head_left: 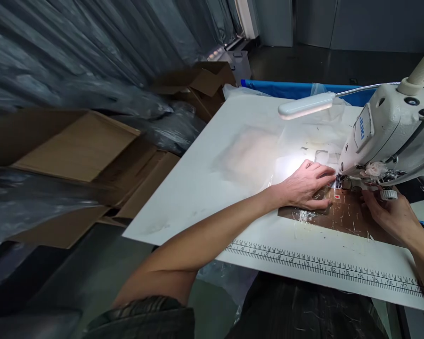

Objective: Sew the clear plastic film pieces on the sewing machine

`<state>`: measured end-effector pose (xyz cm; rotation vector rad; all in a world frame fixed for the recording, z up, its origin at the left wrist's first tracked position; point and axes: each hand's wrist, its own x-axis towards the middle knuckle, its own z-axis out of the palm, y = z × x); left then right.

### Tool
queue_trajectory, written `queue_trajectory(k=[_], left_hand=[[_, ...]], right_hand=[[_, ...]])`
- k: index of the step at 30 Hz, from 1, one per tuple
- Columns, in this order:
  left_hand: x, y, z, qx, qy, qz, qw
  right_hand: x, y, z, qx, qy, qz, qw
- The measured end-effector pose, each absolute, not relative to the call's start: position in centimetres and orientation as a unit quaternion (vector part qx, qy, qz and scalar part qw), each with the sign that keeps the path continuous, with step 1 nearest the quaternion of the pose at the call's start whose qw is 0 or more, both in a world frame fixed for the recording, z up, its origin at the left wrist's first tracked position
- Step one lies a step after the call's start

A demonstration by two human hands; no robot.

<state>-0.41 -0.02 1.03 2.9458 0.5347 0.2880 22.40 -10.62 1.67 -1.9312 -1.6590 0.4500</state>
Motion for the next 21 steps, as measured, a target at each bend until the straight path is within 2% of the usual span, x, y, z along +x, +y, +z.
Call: queue_trajectory(k=[9,15,18,21], left_hand=[[-0.2,0.2,0.8,0.973,0.194,0.059,0.109],[0.2,3.8,3.6,0.975,0.148,0.041,0.161],[1.9,6.8,5.4,0.966,0.170,0.092,0.174],[4.7,9.7,5.7,0.945,0.246,0.175,0.130]], right_hand=[[21.8,-11.4,0.2,-0.669,-0.687,0.092,0.269],[21.3,-12.1,-0.8,-0.636,-0.732,0.033,0.243],[21.1,-12.2,-1.2,-0.602,-0.761,-0.002,0.241],[21.3,-12.2,-1.7,-0.592,-0.769,-0.029,0.239]])
